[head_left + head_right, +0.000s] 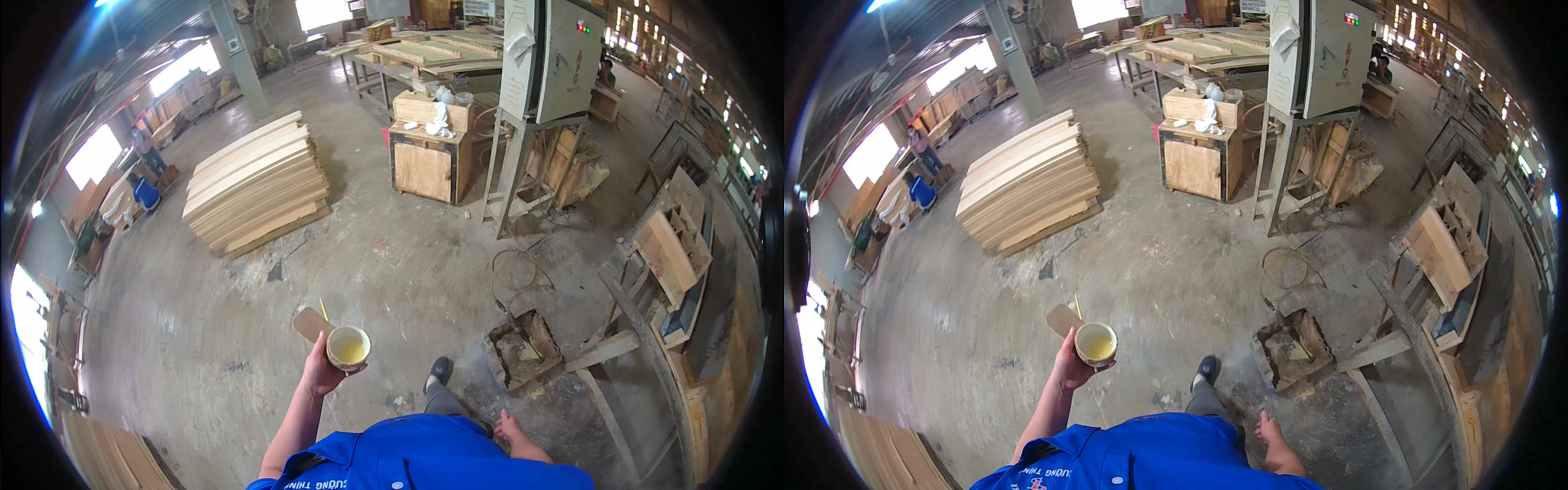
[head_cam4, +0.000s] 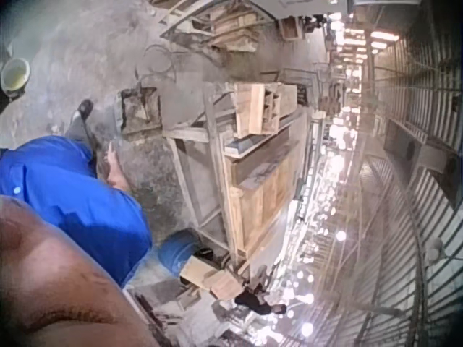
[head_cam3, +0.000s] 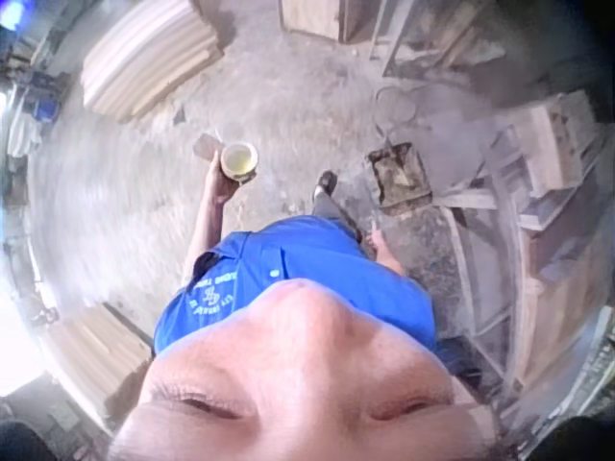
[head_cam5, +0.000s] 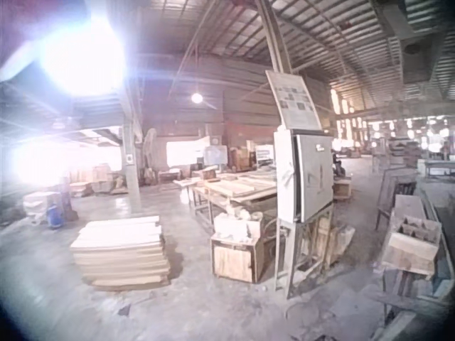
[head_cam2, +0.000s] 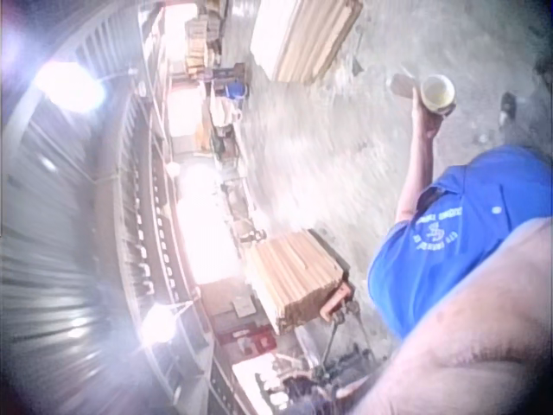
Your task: The person walks through a woodworking workshop, picks up a small container with yellow liquid and a wooden stirrer, then pours additional liquid from a plastic bottle into the container. They stir the mixture thoroughly and carry it to a workbench where they place it down.
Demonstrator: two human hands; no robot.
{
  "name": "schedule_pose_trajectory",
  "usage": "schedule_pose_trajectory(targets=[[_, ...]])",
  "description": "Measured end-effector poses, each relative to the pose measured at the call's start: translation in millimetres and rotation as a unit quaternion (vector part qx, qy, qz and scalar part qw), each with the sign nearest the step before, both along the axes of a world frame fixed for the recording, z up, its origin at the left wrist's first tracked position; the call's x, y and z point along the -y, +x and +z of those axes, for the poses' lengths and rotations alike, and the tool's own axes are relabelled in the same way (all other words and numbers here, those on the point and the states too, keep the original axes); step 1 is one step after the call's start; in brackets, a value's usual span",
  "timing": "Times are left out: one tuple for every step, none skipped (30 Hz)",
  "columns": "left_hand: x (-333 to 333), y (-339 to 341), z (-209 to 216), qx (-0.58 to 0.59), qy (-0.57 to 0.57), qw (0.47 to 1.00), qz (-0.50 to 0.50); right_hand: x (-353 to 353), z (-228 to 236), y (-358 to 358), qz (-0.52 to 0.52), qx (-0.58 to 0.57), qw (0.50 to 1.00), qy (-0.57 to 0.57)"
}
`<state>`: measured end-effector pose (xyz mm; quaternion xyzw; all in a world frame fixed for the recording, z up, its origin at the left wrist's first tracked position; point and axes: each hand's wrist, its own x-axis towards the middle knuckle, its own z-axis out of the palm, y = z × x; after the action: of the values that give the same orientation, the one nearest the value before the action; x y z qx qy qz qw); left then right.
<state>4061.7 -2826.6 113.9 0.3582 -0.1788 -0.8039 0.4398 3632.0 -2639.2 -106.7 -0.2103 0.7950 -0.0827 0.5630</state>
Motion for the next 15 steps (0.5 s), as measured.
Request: schedule_pose_trajectory(targets=[[31.4,-3.1,3.8,-0.009,-0.012,1.000,-0.010,15.3,-1.7,-1.8,0.011,-0.001,1.000,0.015],[59.9,-6.2,7.0,-0.017,-0.023,0.999,-0.016,33.8,-4.4,-2.9,0.026,-0.001,0.999,0.032],[91.3,-12.9,5.4,-0.041,-0.012,0.999,-0.011,56.2,-10.8,-11.2,0.002,-0.002,0.999,0.036],[119.1,-19.7,3.0,-0.069,-0.003,0.998,-0.004,83.4,-19.5,-22.6,-0.020,-0.008,0.999,0.037],[141.2,-21.8,-0.7,-0.085,0.014,0.996,0.008,106.4,-26.4,-25.5,-0.036,-0.003,0.998,0.047],[161.7,-19.7,2.1,-0.072,0.019,0.997,0.013,146.7,-22.5,-10.2,-0.006,0.009,0.999,0.042],[176.9,-15.1,2.8,-0.047,0.025,0.998,0.032,200.8,-10.1,0.2,0.028,0.013,0.999,0.040],[197.5,-12.3,5.5,-0.035,0.026,0.998,0.045,249.0,-2.0,4.3,0.080,-0.021,0.992,-0.092],[220.2,-13.0,3.5,-0.047,0.034,0.997,0.048,296.1,-4.2,-7.6,0.073,-0.032,0.993,-0.090],[250.0,-13.1,-1.7,-0.079,0.038,0.995,0.039,341.0,-9.4,-28.2,0.079,-0.059,0.981,-0.167],[274.2,-8.9,-5.2,-0.085,0.031,0.994,0.056,393.1,-3.4,-28.4,0.077,-0.081,0.976,-0.185],[289.7,-1.1,-6.0,-0.060,0.036,0.993,0.097,442.4,7.2,-8.0,0.044,0.009,0.983,-0.178],[308.5,4.1,-6.8,-0.052,0.036,0.990,0.128,488.2,16.7,-0.2,0.053,0.030,0.980,-0.191],[330.2,5.6,-10.3,-0.073,0.047,0.986,0.139,530.3,22.7,-2.5,0.077,0.006,0.974,-0.213],[352.2,8.9,-16.7,-0.093,0.052,0.984,0.145,571.6,28.9,-3.4,0.104,-0.020,0.966,-0.238]])
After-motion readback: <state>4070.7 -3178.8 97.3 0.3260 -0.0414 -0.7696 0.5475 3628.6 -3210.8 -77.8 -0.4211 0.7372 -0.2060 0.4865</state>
